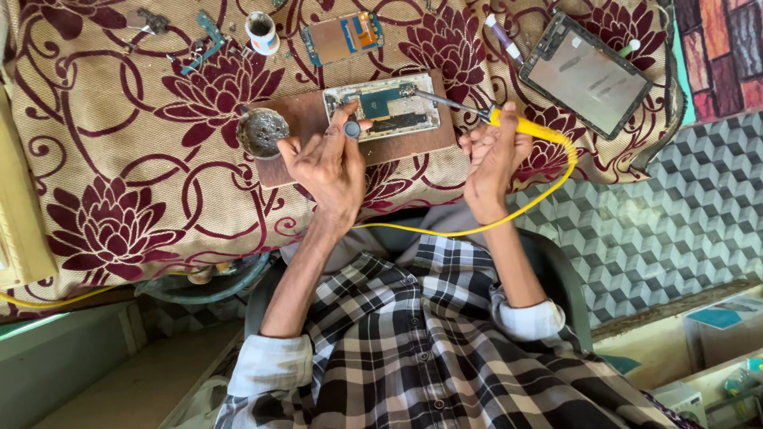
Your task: The person uses a hot air gun and tweezers to remove a chip from a circuit board. They then place the chip back onto the board and continue to apply heat and manipulate the components with the tweezers.
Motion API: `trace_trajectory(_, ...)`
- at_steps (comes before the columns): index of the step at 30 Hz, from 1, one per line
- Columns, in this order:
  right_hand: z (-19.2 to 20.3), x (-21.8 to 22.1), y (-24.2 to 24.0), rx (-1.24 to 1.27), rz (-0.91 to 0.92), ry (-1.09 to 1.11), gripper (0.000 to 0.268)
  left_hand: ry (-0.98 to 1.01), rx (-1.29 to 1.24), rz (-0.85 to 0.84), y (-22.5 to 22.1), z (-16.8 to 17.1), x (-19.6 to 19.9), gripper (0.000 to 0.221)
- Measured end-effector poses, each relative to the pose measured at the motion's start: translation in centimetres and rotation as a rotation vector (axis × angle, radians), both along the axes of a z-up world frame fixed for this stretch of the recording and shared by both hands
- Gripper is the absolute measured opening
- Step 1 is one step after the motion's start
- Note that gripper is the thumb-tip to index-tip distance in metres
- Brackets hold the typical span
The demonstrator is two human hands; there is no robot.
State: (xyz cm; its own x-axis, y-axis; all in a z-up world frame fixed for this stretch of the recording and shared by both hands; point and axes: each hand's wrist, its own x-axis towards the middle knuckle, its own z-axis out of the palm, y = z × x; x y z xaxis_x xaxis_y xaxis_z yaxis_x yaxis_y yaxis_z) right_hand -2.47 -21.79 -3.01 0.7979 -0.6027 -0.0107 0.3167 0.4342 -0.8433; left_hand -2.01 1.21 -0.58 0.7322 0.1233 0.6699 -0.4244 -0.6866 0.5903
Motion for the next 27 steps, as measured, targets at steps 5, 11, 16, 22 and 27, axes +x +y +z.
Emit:
trace_trajectory(5,-0.2,1.1,0.6,-0.136,-0.001,-0.064,0.026,-0.008,0.048,0.008,0.0,0.0,-0.1,0.03)
trace_trajectory(11,-0.9,0.2,0.8,-0.08,-0.05,-0.071,0.023,-0.003,0.079,0.008,-0.2,0.4,-0.5,0.037)
trace_trajectory(16,-0.4,0.1,1.6,-0.213,-0.057,-0.118,0.019,0.006,0.102,-0.029,0.3,1.0,-0.7,0.042)
trace_trajectory(22,2.1,0.4,2.4,-0.48,-0.041,-0.113,0.021,-0.019,0.133,-0.024,0.2,0.0,-0.7,0.035)
trace_trajectory(27,3.9,1.3,2.6,-0.788,-0.022,-0.124,0.021,-0.029,0.15,0.018,-0.2,-1.8,0.0,0.026)
